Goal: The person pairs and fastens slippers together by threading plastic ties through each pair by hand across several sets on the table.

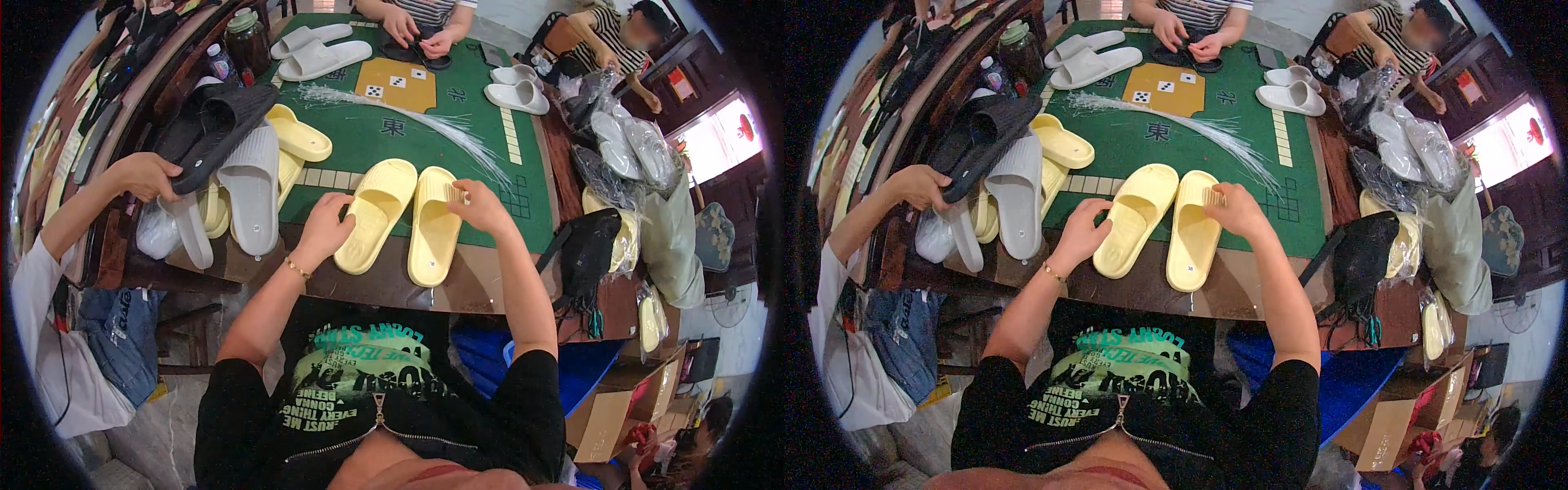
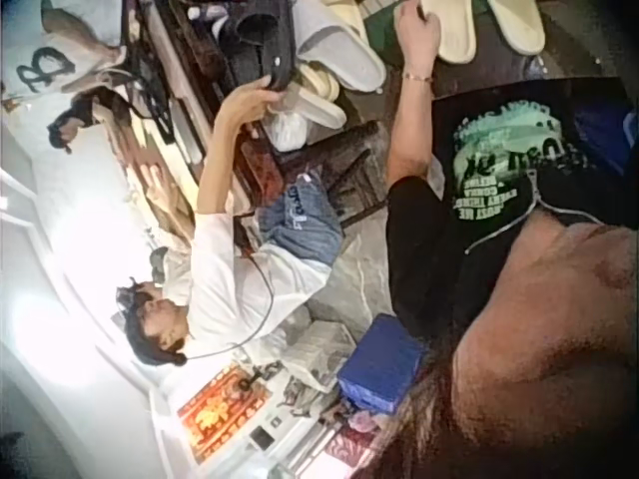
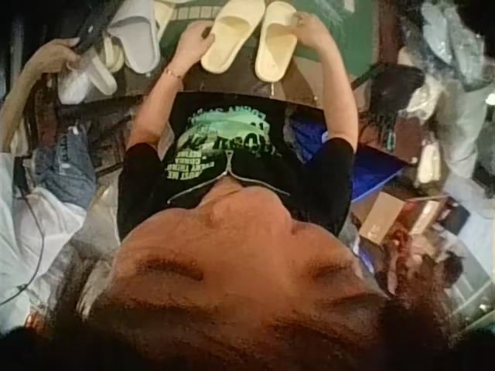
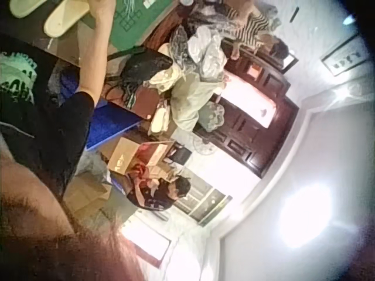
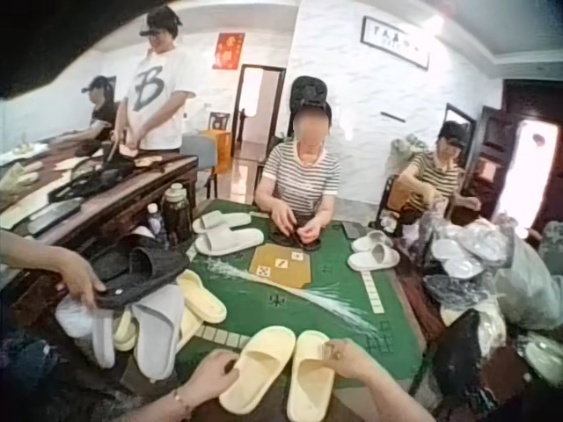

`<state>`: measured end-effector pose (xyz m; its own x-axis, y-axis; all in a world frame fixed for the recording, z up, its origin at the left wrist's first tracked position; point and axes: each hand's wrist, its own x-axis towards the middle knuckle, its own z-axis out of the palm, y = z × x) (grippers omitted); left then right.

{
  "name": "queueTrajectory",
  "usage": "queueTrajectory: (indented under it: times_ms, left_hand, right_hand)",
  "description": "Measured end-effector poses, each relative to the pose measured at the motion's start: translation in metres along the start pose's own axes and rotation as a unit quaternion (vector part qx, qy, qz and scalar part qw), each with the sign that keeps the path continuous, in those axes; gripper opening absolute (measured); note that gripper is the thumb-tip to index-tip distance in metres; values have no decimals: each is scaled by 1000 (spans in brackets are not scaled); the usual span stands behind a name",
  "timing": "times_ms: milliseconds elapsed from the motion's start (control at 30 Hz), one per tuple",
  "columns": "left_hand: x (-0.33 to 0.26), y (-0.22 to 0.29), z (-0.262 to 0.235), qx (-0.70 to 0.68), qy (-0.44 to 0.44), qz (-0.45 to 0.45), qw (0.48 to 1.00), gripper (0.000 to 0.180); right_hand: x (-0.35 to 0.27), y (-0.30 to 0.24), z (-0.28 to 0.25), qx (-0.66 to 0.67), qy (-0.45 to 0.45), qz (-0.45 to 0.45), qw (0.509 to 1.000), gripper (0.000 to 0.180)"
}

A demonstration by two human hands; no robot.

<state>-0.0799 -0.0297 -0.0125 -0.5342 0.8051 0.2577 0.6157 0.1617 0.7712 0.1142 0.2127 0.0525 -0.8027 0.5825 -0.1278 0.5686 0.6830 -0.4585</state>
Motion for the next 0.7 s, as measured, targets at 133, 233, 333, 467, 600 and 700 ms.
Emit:
queueTrajectory:
  times_ms: [133, 233, 333, 467, 600, 700]
  left_hand:
    - [22, 25, -2, -12, 8, -31, 999, 29]
    - [50, 27, 5, 0, 55, 32, 998, 28]
    - [84, 19, 26, 45, 80, 46, 995, 25]
    - [117, 15, 53, 116, 71, -4, 991, 24]
    - [131, -1, 67, 175, -6, -87, 981, 17]
    - [132, 10, 70, 184, -18, -88, 979, 13]
  right_hand:
    - [34, -5, 2, 80, 34, -5, 996, 48]
    - [62, -18, 14, 79, 56, -52, 994, 44]
    - [88, -26, 33, 20, 48, -30, 998, 35]
    - [99, -32, 58, -88, 22, 2, 996, 26]
    - [89, -42, 57, -56, 35, 7, 998, 23]
    - [87, -28, 57, -26, 52, 10, 998, 20]
